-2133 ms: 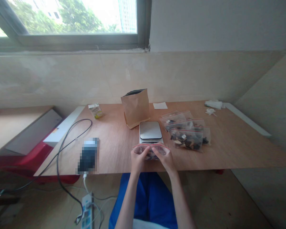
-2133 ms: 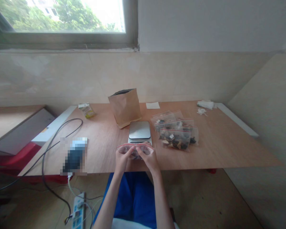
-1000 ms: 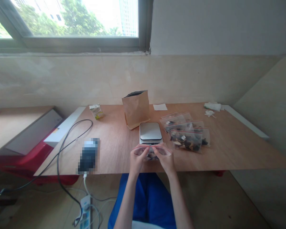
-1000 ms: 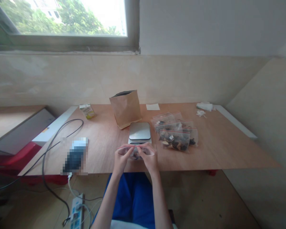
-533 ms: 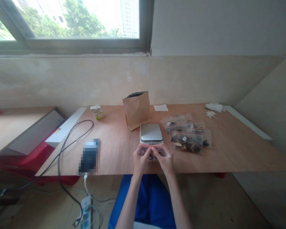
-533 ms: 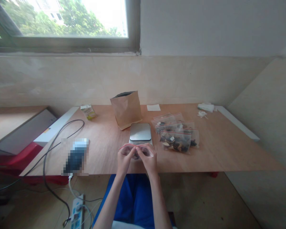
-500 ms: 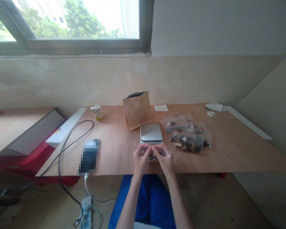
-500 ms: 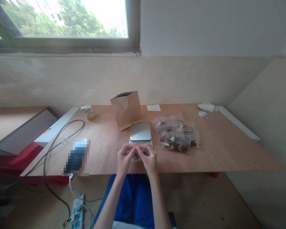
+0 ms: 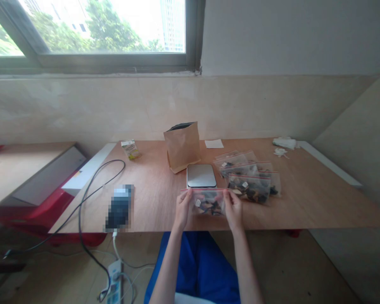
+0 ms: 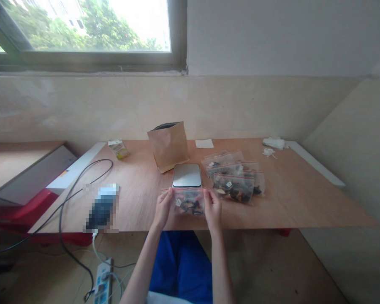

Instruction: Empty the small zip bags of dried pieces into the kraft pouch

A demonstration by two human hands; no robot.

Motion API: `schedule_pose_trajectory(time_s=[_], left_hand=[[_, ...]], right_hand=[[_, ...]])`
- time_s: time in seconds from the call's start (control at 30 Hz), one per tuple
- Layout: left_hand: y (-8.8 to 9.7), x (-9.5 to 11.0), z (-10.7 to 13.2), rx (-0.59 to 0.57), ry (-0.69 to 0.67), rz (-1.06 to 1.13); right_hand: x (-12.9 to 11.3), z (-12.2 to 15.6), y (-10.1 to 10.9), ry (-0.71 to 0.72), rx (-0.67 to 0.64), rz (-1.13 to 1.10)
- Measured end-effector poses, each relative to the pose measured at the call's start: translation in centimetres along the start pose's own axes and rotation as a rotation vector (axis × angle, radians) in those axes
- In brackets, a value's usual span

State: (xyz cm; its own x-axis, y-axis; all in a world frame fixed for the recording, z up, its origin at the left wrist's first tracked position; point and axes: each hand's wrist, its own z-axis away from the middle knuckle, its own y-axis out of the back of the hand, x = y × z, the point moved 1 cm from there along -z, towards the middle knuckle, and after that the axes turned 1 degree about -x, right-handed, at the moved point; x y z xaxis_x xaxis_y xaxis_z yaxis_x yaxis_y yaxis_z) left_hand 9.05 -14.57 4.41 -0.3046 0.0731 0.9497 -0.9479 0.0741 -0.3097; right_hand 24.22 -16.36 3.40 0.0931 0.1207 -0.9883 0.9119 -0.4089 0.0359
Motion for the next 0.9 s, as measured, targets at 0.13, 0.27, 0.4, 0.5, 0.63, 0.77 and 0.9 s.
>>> schedule_pose_trajectory(time_s=[0.13, 0.27, 0.4, 0.5, 0.63, 0.77, 0.9], left_hand=[[0.5, 0.6, -0.3, -0.050, 0.060, 0.011], [0.3, 1.0, -1.4, -0.044, 0.044, 0.099], [-0.2, 1.0, -3.3, -0.071, 0.136, 0.270], [-0.2, 1.4, -4.5, -0.135, 0.143, 0.306], [1.8, 2.7, -4.4, -0.044, -0.002, 0.090], [6.9, 4.2, -2.0, 0.291, -0.184, -0.400], [13.2, 5.2, 1.0, 0.741, -0.207, -0.869]], right_hand=[[-0.7, -0.3, 0.7, 0.058, 0.043, 0.034], [-1.2, -1.3, 0.0, 0.071, 0.064, 0.045], [-1.7, -3.6, -1.0, 0.045, 0.030, 0.042], [-2.6, -5.4, -1.1, 0.088, 0.025, 0.112], [-3.4, -6.9, 1.5, 0.042, 0.116, 0.150], [-2.4, -7.7, 7.8, -0.025, 0.201, 0.312], [-0.2, -8.4, 13.0, -0.131, 0.257, 0.540]])
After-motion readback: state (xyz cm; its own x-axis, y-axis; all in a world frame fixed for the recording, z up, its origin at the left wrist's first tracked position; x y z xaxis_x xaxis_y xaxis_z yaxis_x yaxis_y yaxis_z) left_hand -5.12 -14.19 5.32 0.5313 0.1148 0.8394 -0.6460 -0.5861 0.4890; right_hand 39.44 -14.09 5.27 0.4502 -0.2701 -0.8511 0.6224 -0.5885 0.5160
